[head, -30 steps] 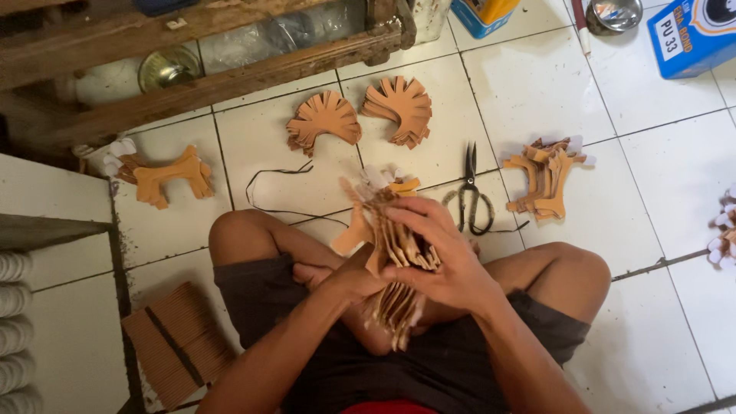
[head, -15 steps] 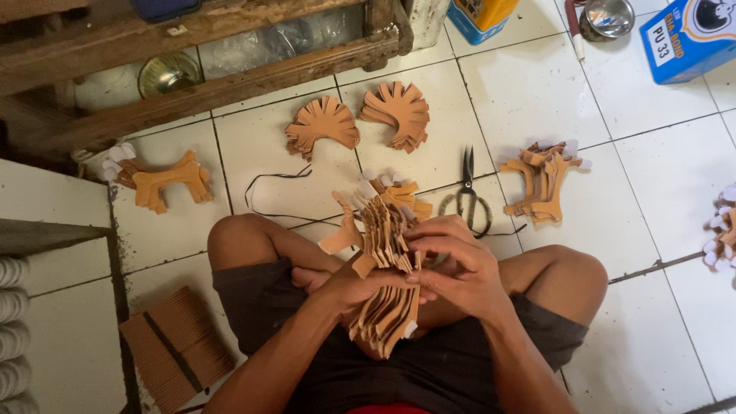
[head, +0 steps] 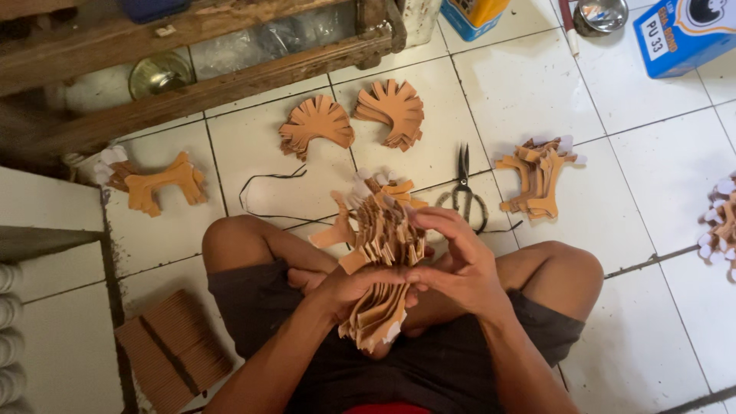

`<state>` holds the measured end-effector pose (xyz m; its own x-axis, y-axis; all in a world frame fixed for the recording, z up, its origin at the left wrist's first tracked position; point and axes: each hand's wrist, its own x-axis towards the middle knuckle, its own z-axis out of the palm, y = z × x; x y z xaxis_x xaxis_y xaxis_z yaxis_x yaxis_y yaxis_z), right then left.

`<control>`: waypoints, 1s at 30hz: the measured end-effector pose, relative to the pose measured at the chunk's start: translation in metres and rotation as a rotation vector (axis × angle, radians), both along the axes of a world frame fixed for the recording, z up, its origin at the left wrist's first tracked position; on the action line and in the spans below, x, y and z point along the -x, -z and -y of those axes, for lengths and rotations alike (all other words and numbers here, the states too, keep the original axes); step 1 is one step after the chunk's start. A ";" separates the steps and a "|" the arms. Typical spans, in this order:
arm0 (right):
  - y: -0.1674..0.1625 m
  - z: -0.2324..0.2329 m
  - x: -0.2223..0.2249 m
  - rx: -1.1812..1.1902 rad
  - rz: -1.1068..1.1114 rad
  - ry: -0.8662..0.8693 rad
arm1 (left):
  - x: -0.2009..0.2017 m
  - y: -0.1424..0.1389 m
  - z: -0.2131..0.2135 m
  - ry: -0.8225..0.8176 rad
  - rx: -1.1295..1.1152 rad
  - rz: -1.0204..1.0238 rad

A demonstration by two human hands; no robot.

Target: The person sits on the floor and assembles small, light-brown, fan-shaped craft pieces by hand. They pick up individual pieces, align them, and stack them into bundles, occasionally using a rubber band to secure the stack. The person also handles white foam-like pieces and places them into a nearby container.

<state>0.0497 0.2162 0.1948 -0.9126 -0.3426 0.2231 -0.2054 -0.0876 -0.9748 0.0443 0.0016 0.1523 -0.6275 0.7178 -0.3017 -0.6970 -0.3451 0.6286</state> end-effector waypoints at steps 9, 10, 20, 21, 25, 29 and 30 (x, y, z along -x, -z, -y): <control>0.019 -0.006 -0.001 0.092 0.010 -0.013 | -0.003 0.016 -0.006 0.037 -0.012 0.185; 0.019 -0.007 -0.002 0.080 -0.053 -0.015 | -0.002 0.016 -0.006 0.041 -0.007 0.233; 0.021 -0.004 -0.005 -0.102 0.172 0.145 | -0.005 -0.008 -0.007 0.038 -0.007 0.237; 0.020 -0.002 -0.003 -0.157 0.093 0.135 | -0.004 -0.007 -0.008 0.026 0.023 0.153; 0.013 0.002 0.006 -0.278 -0.086 0.018 | -0.003 0.011 -0.011 0.081 0.268 0.079; 0.009 0.004 0.010 -0.145 -0.169 -0.049 | -0.004 0.028 -0.011 0.033 0.112 -0.067; 0.011 0.005 0.009 -0.142 -0.140 -0.040 | -0.004 0.030 -0.011 0.061 0.115 -0.062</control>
